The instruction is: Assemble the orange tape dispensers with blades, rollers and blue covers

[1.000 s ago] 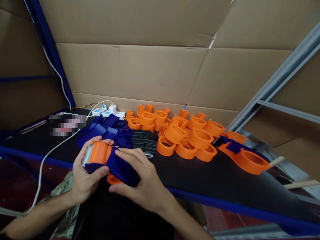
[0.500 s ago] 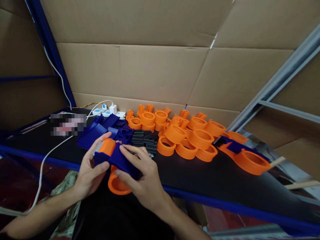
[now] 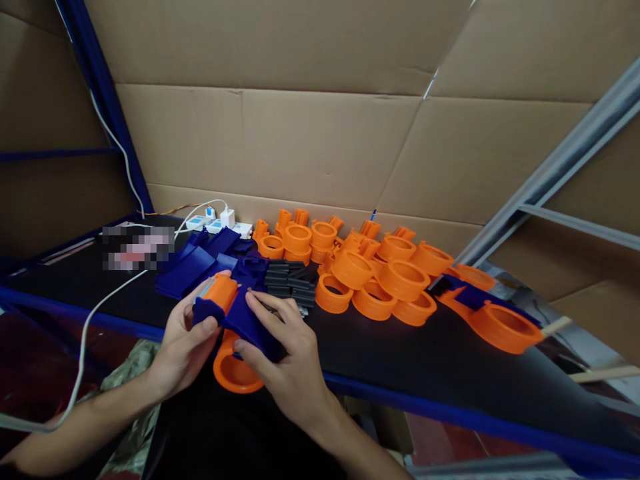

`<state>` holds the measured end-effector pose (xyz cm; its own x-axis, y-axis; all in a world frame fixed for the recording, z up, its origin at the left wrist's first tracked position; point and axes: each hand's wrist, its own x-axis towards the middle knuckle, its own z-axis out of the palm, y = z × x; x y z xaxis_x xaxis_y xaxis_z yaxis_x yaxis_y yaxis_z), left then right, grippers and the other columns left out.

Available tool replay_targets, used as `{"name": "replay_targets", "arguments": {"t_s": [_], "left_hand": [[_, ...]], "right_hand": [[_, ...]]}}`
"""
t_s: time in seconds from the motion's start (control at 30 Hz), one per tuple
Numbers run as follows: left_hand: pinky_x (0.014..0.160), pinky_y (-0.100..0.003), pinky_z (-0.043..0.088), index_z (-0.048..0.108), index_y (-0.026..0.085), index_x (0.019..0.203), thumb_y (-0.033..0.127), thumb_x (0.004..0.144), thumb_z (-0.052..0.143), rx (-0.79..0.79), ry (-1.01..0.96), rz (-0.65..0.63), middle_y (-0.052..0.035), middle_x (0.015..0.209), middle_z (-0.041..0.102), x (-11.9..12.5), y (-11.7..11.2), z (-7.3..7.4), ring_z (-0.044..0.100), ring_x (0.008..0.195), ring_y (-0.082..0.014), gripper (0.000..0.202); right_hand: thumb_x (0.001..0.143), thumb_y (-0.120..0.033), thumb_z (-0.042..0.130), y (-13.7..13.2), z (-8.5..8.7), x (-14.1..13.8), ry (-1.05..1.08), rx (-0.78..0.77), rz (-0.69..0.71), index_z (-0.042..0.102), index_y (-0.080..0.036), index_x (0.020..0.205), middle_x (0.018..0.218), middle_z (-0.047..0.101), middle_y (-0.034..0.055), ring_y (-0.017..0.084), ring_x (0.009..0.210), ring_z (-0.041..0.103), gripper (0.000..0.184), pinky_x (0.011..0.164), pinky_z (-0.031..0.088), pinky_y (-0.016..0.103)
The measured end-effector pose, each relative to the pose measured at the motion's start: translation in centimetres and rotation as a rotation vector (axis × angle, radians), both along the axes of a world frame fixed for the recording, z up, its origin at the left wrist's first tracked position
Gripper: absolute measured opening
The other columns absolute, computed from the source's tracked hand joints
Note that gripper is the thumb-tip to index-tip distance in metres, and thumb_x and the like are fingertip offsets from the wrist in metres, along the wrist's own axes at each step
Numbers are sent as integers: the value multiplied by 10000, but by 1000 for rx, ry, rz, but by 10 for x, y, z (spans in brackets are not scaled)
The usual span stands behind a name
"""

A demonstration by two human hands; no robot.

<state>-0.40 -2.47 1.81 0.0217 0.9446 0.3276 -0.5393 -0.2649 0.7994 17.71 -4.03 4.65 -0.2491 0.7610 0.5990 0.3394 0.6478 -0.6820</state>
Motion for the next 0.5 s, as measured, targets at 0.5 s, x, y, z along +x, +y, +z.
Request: {"name": "replay_targets", "arguments": {"t_s": [0.5], "left_hand": [[981,-427,520,600,278,1325,244,614,904,260,281,9,-104,1273,618,-11,-13,8,622,1156,-342,773]], "right_hand": [[829,-333,766,-6,4,2,318,-271,134,741,-285,1069,1090,682,52,228,1046,615,246,928,480,345]]}}
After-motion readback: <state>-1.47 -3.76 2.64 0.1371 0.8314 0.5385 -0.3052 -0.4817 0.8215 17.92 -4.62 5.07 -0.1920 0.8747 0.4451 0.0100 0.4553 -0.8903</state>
